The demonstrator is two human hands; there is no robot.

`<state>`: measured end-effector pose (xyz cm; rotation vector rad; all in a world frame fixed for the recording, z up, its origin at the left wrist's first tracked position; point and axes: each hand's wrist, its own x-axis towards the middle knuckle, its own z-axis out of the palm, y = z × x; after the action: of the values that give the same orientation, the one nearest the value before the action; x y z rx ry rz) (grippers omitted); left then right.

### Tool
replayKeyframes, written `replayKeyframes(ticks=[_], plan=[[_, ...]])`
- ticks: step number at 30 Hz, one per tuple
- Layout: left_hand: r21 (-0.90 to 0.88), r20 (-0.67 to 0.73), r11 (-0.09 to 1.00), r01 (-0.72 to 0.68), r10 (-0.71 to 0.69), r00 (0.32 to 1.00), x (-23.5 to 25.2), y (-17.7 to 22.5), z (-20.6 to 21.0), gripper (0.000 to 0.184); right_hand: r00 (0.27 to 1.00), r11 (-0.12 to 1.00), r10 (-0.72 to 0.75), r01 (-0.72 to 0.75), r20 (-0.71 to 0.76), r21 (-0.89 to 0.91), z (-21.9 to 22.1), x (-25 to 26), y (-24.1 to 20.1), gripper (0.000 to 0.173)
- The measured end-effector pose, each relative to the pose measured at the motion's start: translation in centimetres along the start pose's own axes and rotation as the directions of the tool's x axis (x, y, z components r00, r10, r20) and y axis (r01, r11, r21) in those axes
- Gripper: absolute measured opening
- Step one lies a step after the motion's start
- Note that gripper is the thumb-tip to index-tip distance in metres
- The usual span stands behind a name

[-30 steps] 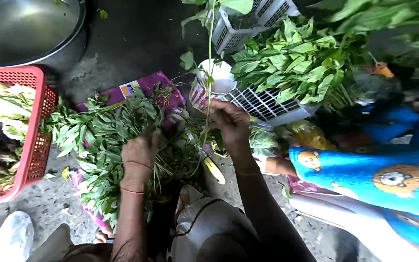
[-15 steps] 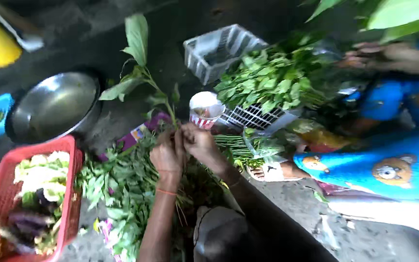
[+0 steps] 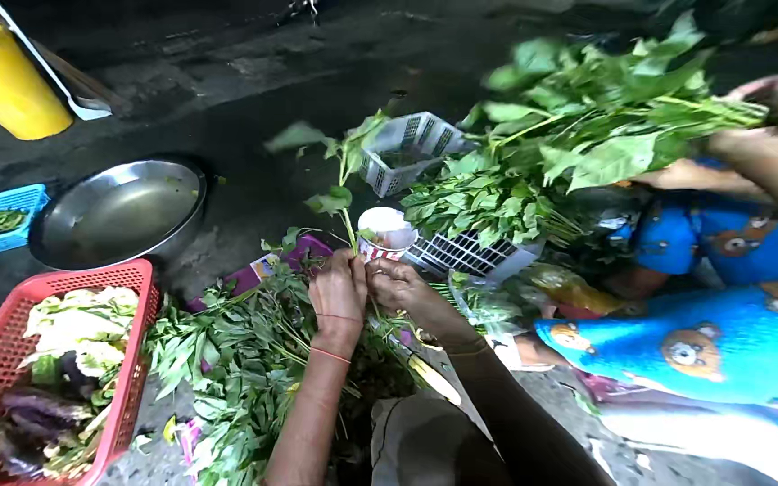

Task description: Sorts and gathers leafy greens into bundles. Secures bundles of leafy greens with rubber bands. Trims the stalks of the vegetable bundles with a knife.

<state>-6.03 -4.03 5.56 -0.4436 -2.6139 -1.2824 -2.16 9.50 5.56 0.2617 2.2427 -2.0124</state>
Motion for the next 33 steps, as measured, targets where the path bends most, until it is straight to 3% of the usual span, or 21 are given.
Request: replayKeyframes(ticks=[6, 10, 12, 15, 17, 20, 24, 28, 31, 33], plan=[[-0.366, 0.172, 0.906, 0.211, -0.157, 0.973, 0.1, 0.3, -0.4, 0.026, 0.978, 0.982, -0.182, 0.176, -0.100, -0.065, -2.5, -2.1, 1.9, 0.017], [-0.660, 0.286, 0.675, 0.329, -0.179, 0.941, 0.3, 0.5, -0.3, 0.023, 0.958, 0.963, -0.257, 0.244, -0.128, -0.113, -3.2, -1.3, 2.6, 0.014], [-0.759, 0.294, 0.548, 0.351, -0.192, 0.936, 0.6, 0.0, -0.5, 0.020, 0.967, 0.971, -0.236, 0.238, -0.095, 0.011, -3.3, -0.7, 3.8, 0.016], [-0.832, 0.232, 0.459, 0.311, -0.221, 0.947, 1.0, -0.6, -0.8, 0.013, 0.982, 0.960, -0.184, 0.172, 0.033, 0.222, -1.4, -1.0, 5.8, 0.022], [-0.836, 0.179, 0.477, 0.271, -0.230, 0.957, 1.1, -1.2, -0.6, 0.012, 0.987, 0.963, -0.079, 0.040, 0.138, 0.268, 1.1, -2.5, 6.6, 0.027], [-0.712, 0.140, 0.644, 0.278, -0.257, 0.956, 1.1, -1.9, 0.0, 0.018, 0.936, 0.949, 0.039, -0.144, 0.349, 0.281, 2.8, -4.7, 7.0, 0.028], [-0.580, 0.172, 0.750, 0.319, -0.270, 0.947, 0.5, -2.0, 0.7, 0.021, 0.858, 0.886, 0.028, -0.258, 0.512, 0.385, 1.8, -6.2, 7.6, 0.021], [-0.583, 0.186, 0.744, 0.327, -0.270, 0.945, 0.4, -2.3, 0.9, 0.023, 0.937, 0.909, 0.180, -0.275, 0.299, 0.312, -0.5, -7.8, 5.6, 0.025], [-0.641, 0.205, 0.689, 0.339, -0.273, 0.940, 0.4, -2.5, 0.6, 0.026, 0.952, 0.831, 0.235, -0.301, 0.197, 0.468, -1.8, -8.6, 4.8, 0.030], [-0.666, 0.210, 0.660, 0.348, -0.281, 0.936, 0.5, -2.5, 0.6, 0.028, 0.957, 0.875, 0.280, -0.286, 0.074, 0.391, -1.8, -9.1, 3.6, 0.022]])
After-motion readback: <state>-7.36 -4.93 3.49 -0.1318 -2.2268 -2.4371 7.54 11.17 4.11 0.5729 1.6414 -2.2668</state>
